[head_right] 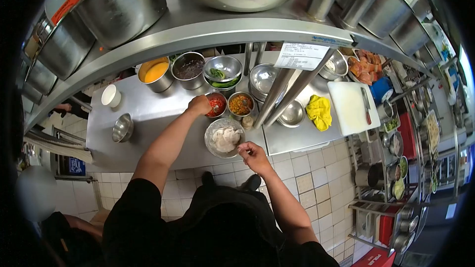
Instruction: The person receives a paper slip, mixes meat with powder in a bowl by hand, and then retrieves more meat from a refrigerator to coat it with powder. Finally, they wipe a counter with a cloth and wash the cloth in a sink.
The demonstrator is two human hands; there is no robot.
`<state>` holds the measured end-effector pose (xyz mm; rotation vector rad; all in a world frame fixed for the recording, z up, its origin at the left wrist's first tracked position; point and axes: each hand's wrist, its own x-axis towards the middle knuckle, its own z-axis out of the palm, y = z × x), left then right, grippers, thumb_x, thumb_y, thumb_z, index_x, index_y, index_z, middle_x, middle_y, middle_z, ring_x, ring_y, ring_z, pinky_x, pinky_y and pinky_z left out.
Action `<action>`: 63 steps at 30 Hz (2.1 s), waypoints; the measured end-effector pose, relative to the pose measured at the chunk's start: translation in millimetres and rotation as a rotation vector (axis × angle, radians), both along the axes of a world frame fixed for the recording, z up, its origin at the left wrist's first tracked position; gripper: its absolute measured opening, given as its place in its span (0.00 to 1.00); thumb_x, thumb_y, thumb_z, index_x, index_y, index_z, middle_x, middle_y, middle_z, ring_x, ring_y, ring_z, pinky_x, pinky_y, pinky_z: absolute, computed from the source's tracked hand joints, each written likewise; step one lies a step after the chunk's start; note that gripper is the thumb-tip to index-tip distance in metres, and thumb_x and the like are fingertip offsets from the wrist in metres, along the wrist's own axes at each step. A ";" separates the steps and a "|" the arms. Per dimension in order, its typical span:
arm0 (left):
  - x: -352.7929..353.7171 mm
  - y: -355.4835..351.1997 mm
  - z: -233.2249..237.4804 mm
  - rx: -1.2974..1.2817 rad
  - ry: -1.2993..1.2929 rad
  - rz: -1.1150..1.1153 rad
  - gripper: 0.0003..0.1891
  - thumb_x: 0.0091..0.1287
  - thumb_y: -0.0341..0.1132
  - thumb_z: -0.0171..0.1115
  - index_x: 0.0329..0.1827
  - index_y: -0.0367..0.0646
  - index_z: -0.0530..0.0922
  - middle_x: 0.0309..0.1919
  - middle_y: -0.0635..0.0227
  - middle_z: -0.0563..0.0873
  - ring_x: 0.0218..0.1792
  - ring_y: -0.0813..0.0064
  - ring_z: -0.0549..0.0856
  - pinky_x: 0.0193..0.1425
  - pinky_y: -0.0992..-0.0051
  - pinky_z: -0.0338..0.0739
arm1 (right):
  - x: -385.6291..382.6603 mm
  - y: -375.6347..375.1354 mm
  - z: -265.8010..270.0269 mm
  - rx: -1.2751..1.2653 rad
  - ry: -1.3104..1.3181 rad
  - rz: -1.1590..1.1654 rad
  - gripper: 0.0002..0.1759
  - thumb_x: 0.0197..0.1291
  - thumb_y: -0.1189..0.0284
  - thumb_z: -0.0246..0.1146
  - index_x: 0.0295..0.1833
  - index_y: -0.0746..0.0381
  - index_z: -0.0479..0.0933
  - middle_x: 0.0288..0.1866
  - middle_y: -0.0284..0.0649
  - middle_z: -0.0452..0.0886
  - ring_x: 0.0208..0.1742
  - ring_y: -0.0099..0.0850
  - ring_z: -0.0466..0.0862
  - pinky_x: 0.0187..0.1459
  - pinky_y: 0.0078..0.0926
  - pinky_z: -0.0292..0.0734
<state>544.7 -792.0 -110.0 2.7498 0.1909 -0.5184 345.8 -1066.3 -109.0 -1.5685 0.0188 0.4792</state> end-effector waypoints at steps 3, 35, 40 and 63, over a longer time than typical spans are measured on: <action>10.3 4.9 -18.5 -0.028 0.049 -0.084 0.17 0.58 0.40 0.68 0.44 0.37 0.87 0.47 0.49 0.89 0.50 0.54 0.88 0.55 0.61 0.82 | 5.6 -6.1 1.1 0.036 0.009 0.024 0.07 0.71 0.74 0.62 0.50 0.63 0.80 0.40 0.32 0.84 0.27 0.18 0.76 0.30 0.18 0.74; -74.4 55.9 29.0 -0.688 0.015 -0.035 0.08 0.62 0.34 0.70 0.40 0.41 0.89 0.31 0.68 0.90 0.31 0.75 0.84 0.41 0.70 0.79 | 40.8 -6.4 6.1 0.124 0.075 -0.016 0.08 0.72 0.69 0.61 0.49 0.62 0.80 0.42 0.35 0.86 0.26 0.20 0.77 0.31 0.19 0.76; -122.8 20.9 47.4 -0.246 -0.228 -0.274 0.09 0.65 0.36 0.59 0.39 0.49 0.89 0.37 0.58 0.90 0.42 0.56 0.89 0.50 0.59 0.82 | 44.0 0.8 2.0 0.090 0.059 -0.025 0.07 0.73 0.71 0.61 0.49 0.62 0.80 0.42 0.34 0.86 0.26 0.19 0.76 0.30 0.18 0.74; -137.3 145.6 -24.6 -1.032 -0.481 0.712 0.24 0.70 0.58 0.63 0.41 0.42 0.82 0.34 0.62 0.89 0.23 0.83 0.77 0.27 0.78 0.71 | 52.1 51.5 23.1 -0.557 -0.422 0.188 0.19 0.55 0.68 0.73 0.50 0.64 0.80 0.45 0.47 0.84 0.45 0.43 0.85 0.52 0.34 0.79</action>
